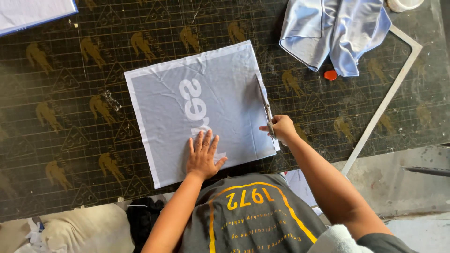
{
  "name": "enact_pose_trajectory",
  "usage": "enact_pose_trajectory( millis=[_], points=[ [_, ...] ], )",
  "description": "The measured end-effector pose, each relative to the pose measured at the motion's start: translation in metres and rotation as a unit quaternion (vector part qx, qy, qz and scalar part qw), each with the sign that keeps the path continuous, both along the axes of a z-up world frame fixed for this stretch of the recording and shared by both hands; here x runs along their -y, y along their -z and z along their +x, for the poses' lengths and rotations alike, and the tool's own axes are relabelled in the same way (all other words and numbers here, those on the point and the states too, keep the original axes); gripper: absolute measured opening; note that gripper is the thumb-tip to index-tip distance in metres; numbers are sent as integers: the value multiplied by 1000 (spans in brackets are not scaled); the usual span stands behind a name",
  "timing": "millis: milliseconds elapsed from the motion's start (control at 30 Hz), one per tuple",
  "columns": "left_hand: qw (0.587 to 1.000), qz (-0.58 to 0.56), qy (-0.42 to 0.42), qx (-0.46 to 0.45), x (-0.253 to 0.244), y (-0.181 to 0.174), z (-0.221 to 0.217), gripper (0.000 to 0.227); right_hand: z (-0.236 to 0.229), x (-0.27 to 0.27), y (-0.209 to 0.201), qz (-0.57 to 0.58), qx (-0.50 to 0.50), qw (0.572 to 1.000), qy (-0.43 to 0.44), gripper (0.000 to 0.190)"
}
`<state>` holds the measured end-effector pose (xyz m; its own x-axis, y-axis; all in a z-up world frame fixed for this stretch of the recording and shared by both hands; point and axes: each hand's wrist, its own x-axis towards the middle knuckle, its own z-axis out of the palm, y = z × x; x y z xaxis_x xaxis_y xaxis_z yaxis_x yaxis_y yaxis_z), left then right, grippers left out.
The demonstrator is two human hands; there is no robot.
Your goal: The person lays out a piece of light-colored fabric on a dark table and uses scissors to trim the edges. They then fold the fabric and cut it into smaller rectangular pieces, repeating the process with another piece of fabric.
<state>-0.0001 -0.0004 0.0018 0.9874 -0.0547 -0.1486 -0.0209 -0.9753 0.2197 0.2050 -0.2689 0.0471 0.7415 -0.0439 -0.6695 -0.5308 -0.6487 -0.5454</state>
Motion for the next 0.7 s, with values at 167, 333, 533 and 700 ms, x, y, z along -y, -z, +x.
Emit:
enact_pose_trajectory(
  millis=[167, 333, 533, 700],
  points=[
    [1000, 2, 1, 1, 1, 2, -1, 91, 0, -3, -11, 24, -8, 999, 30, 36],
    [1000, 2, -3, 0, 0, -3, 2, 92, 33, -13, 2, 4, -4, 1000, -14, 44],
    [1000, -4, -2, 14, 0, -2, 1, 92, 57, -36, 3, -1, 24, 1000, -7, 35],
    [1000, -3, -4, 28, 0, 0, 1, 91, 60, -40, -23, 29, 5, 999, 14, 37]
  ],
)
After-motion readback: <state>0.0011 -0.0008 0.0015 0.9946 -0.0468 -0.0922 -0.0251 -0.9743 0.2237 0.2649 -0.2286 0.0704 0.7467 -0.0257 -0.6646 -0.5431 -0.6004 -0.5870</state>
